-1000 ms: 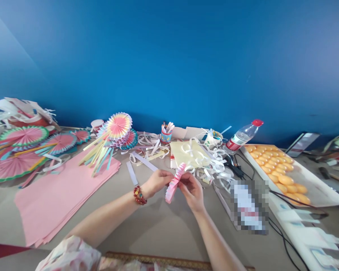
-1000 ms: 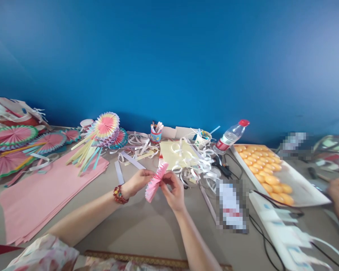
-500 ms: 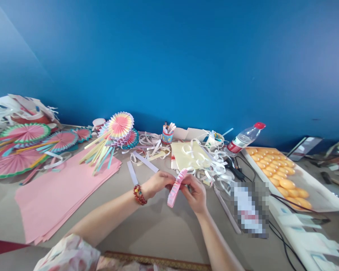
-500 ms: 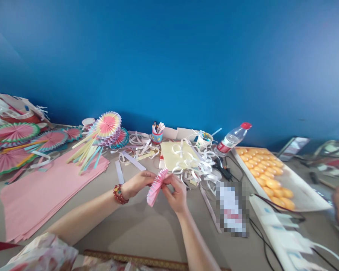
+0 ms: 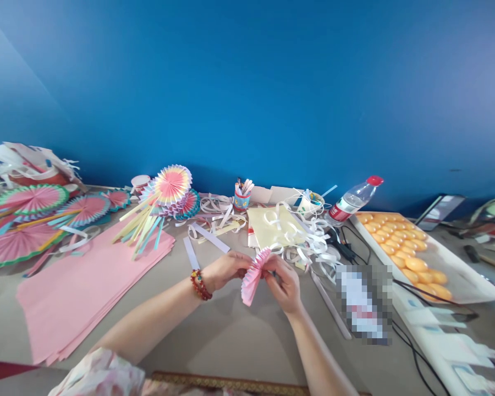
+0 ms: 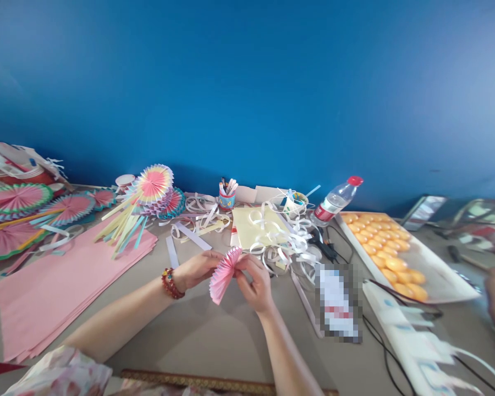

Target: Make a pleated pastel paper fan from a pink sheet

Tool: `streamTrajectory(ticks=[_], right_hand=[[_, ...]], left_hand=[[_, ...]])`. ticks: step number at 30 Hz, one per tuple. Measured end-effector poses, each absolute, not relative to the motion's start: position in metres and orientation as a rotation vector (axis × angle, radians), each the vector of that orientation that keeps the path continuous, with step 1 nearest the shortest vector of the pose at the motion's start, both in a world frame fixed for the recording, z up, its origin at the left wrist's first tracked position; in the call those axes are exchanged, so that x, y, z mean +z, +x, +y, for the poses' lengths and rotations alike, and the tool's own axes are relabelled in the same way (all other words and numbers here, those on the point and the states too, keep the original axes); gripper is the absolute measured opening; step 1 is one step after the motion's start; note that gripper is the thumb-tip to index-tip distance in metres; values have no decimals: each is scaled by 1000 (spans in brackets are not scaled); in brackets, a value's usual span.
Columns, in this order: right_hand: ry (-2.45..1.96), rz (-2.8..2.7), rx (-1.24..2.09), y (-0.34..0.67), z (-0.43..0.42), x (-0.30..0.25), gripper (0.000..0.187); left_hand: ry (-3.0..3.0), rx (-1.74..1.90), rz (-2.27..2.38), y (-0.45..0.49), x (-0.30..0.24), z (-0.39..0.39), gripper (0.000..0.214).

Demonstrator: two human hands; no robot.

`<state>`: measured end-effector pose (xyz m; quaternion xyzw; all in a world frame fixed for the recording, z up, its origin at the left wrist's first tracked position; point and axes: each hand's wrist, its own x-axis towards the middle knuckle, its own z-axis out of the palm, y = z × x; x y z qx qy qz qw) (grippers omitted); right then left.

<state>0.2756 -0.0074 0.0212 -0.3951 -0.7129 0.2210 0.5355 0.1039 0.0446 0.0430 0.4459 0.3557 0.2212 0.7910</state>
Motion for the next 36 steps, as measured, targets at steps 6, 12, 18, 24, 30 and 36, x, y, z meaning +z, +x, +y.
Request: streamTrajectory(ticks=[6,12,18,24,30,36], right_hand=[[-929,-1727,561,278,-8,22,11],[-947,-1759,576,276,-7,20,20],[-975,-1781,488,275,-4,19,13],[-988,-1796,407,275,-4,20,13],[-982,-1770,364,275,-2,19,11],[-957,-1741,387,277,-3,20,8]], left_hand=[[868,507,745,104,34,45,19],[756,503,727,107,21,51,28],[732,499,750,107,16,53,29],[765,525,783,106,12,52,23],[804,473,782,106,14,54,26],[937,434,738,99,31,53,27]])
